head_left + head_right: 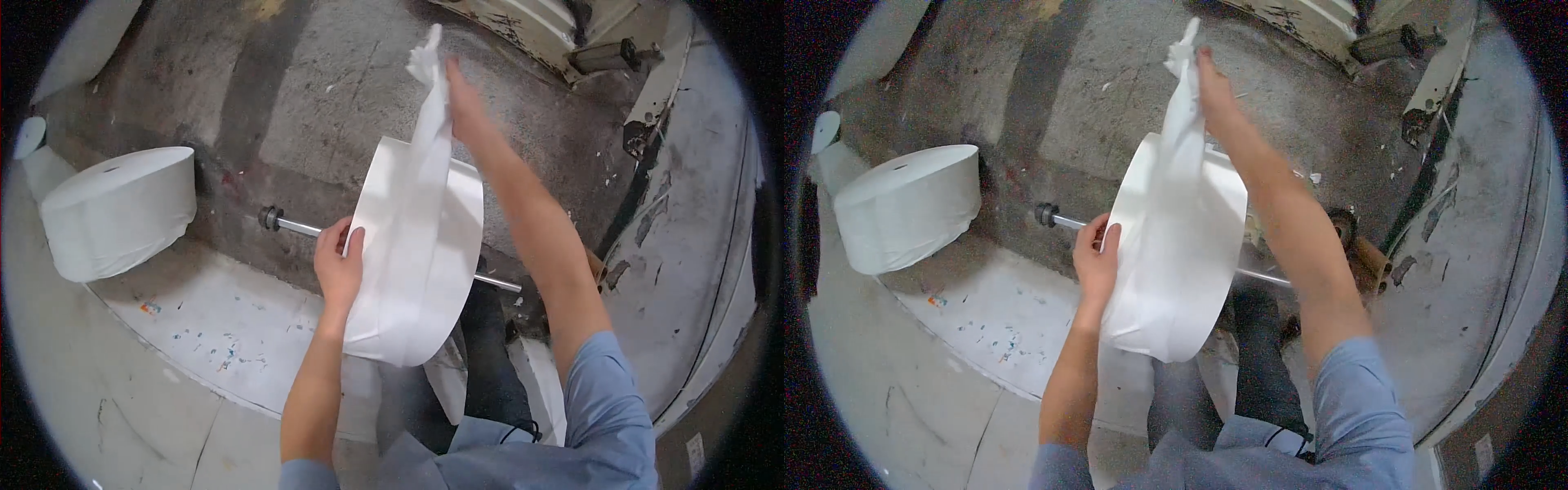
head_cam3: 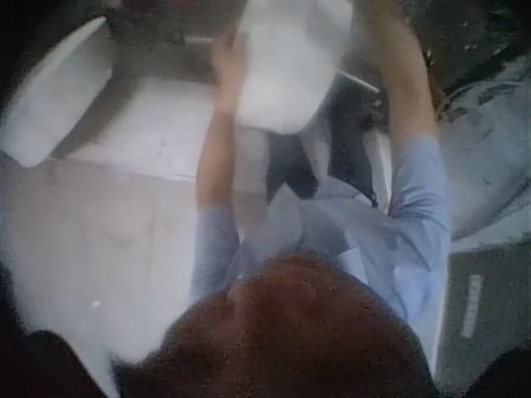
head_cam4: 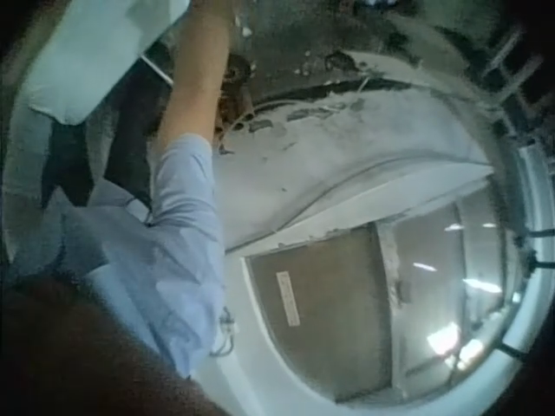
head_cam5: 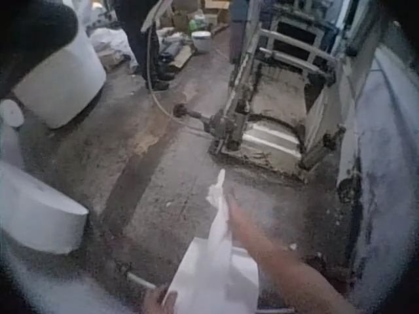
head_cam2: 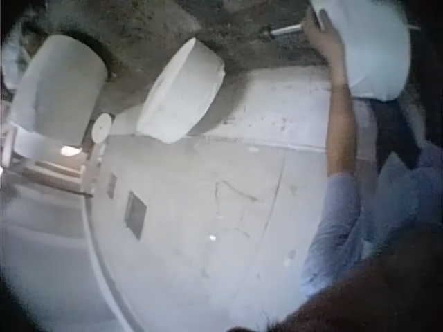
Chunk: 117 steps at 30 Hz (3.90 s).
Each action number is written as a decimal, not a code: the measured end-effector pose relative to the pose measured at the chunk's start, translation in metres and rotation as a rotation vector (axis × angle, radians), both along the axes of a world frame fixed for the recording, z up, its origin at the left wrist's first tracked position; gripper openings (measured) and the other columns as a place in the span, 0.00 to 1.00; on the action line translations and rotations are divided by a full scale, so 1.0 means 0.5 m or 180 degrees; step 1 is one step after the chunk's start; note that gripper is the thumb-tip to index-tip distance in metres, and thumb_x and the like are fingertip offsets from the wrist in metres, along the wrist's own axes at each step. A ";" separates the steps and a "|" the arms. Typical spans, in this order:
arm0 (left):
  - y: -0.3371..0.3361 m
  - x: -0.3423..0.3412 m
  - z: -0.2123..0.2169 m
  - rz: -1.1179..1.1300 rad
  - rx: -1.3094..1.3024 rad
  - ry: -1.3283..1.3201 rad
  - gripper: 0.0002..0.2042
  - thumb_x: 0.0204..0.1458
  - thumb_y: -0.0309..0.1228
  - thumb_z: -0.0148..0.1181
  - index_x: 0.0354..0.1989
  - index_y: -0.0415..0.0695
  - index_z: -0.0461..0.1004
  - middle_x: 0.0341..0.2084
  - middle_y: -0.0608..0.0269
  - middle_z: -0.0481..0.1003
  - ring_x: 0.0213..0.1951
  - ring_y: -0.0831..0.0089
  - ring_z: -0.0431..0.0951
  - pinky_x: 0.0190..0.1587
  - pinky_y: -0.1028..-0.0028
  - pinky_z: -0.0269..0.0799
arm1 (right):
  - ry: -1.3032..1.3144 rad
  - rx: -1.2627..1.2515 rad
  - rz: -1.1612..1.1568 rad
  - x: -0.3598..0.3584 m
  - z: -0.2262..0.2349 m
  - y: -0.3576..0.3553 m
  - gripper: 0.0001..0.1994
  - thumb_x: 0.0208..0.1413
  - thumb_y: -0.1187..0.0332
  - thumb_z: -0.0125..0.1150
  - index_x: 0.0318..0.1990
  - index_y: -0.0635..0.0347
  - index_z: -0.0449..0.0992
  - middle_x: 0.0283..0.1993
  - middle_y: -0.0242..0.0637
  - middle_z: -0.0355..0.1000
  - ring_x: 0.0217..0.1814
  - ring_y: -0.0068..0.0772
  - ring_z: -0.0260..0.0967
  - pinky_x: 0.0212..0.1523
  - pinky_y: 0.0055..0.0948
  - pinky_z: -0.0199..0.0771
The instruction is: Moving paper rolls onto spindles and writing identification labels on them using a marker.
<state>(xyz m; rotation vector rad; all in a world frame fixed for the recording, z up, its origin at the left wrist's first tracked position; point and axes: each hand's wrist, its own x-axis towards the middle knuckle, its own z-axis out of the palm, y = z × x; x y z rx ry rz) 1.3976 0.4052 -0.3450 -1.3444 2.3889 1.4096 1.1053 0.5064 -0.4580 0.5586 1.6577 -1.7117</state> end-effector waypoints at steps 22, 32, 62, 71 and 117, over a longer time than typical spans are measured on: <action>0.090 -0.121 0.036 -0.2588 -0.1251 0.0108 0.34 0.41 0.49 0.66 0.54 0.40 0.69 0.52 0.42 0.67 0.58 0.51 0.64 0.58 0.52 0.58 | 0.1255 0.0384 -0.0474 -0.081 0.067 0.183 0.18 0.51 0.62 0.62 0.44 0.66 0.72 0.39 0.43 0.75 0.39 0.31 0.72 0.39 0.32 0.71; 0.170 -0.214 -0.036 -0.1838 -0.0729 -0.0307 0.14 0.48 0.25 0.54 0.45 0.42 0.74 0.34 0.47 0.76 0.38 0.51 0.76 0.40 0.58 0.71 | 0.1515 0.2152 0.0851 0.035 0.006 0.429 0.23 0.52 0.64 0.59 0.55 0.63 0.69 0.50 0.53 0.71 0.53 0.51 0.69 0.53 0.35 0.69; 0.270 -0.315 -0.096 -0.3530 -0.1272 -0.0591 0.17 0.51 0.41 0.58 0.40 0.38 0.76 0.42 0.45 0.75 0.45 0.49 0.74 0.48 0.58 0.70 | 0.2157 0.1914 0.1207 0.140 -0.022 0.441 0.13 0.49 0.70 0.56 0.44 0.58 0.73 0.43 0.44 0.69 0.50 0.50 0.66 0.49 0.43 0.68; 0.076 -0.131 0.003 -0.2714 -0.1830 -0.0950 0.26 0.54 0.44 0.55 0.57 0.40 0.67 0.53 0.31 0.64 0.54 0.41 0.66 0.57 0.56 0.62 | 0.0546 0.1194 0.1076 0.515 0.233 0.343 0.34 0.56 0.55 0.57 0.63 0.69 0.55 0.62 0.58 0.58 0.66 0.55 0.55 0.65 0.43 0.54; 0.056 -0.175 -0.008 -0.2673 -0.1787 -0.0806 0.29 0.59 0.52 0.39 0.61 0.42 0.62 0.50 0.35 0.64 0.51 0.42 0.68 0.52 0.54 0.65 | 0.0566 0.3664 -0.0599 0.577 0.294 0.155 0.24 0.56 0.45 0.52 0.38 0.62 0.72 0.32 0.51 0.74 0.34 0.54 0.73 0.34 0.47 0.73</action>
